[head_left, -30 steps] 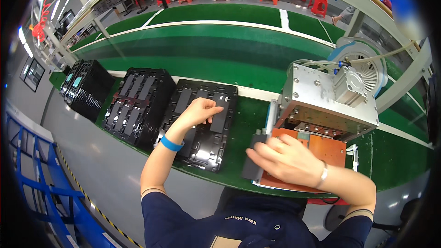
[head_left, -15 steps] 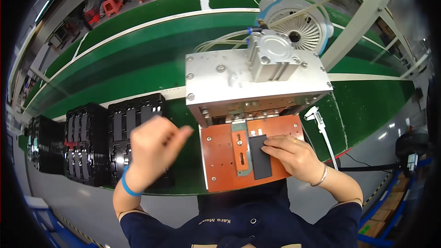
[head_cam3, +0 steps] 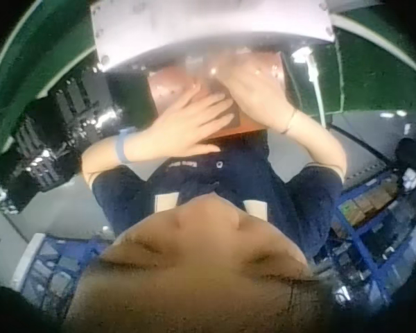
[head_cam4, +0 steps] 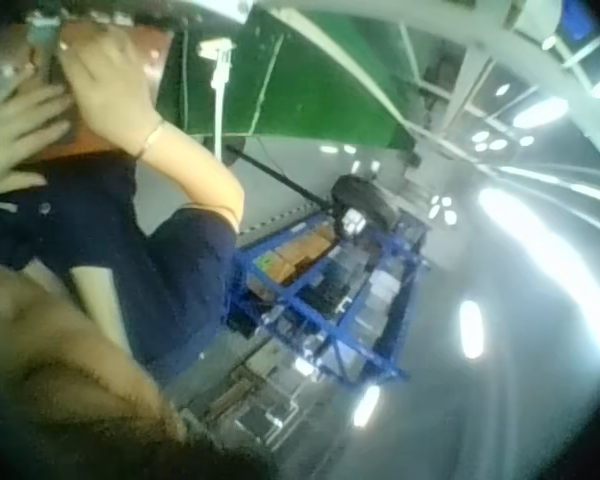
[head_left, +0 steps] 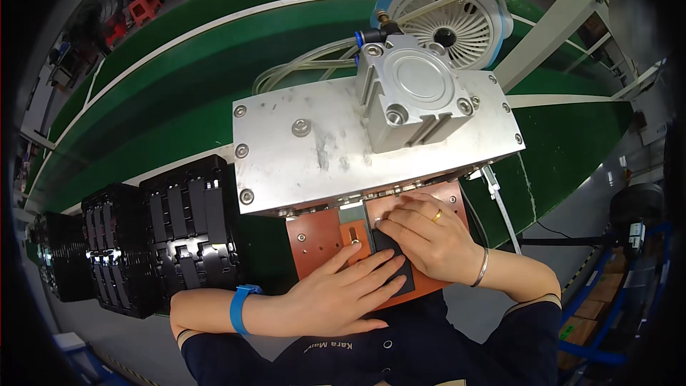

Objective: The person processes battery cells in a pressing machine and places them into trays, measures a cell tab with digital calipers, continues trimming cells in the machine, and pulls an overhead cord.

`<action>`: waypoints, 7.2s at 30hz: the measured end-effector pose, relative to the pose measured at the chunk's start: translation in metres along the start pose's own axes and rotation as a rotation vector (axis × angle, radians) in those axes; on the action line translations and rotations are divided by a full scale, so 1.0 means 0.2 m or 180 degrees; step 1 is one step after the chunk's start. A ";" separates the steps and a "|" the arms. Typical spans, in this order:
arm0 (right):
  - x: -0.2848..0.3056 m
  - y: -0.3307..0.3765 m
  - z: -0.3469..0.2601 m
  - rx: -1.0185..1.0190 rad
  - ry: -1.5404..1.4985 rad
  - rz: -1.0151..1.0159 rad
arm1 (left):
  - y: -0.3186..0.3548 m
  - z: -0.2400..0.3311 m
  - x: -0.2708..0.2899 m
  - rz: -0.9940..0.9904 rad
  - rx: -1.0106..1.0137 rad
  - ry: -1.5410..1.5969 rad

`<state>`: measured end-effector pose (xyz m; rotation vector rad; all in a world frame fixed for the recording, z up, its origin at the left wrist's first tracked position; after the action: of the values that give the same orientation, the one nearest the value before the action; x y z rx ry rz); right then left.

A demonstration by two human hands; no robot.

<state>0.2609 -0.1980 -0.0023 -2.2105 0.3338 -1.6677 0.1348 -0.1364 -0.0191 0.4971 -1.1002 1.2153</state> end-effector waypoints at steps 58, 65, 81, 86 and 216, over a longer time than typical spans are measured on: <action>0.06 0.13 0.01 -0.0547 -0.0519 -0.0138 | -0.02 -0.13 0.05 -0.0008 0.0518 0.0049; 0.05 0.14 0.02 -0.0615 -0.0553 -0.0189 | -0.02 -0.13 0.06 -0.0037 0.0507 0.0038; 0.07 0.14 -0.06 -0.1385 -0.1429 -0.0451 | -0.01 -0.12 0.06 0.0084 0.0489 -0.0052; 0.06 0.18 -0.06 -0.2013 -0.3031 -0.0688 | -0.01 -0.11 0.07 0.0112 0.0455 -0.0037; -0.01 -0.01 0.00 -0.0301 -0.0196 0.0005 | 0.03 -0.01 0.01 -0.0002 0.0282 -0.0207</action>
<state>0.2597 -0.1961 -0.0024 -2.3236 0.4058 -1.6102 0.1305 -0.1312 -0.0196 0.6085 -1.1044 1.2588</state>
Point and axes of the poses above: each hand's wrist, its own y-axis away from the middle knuckle, its own x-axis out of the back of the hand, z = x × y, the point moved 6 cm from there along -y, towards the middle knuckle
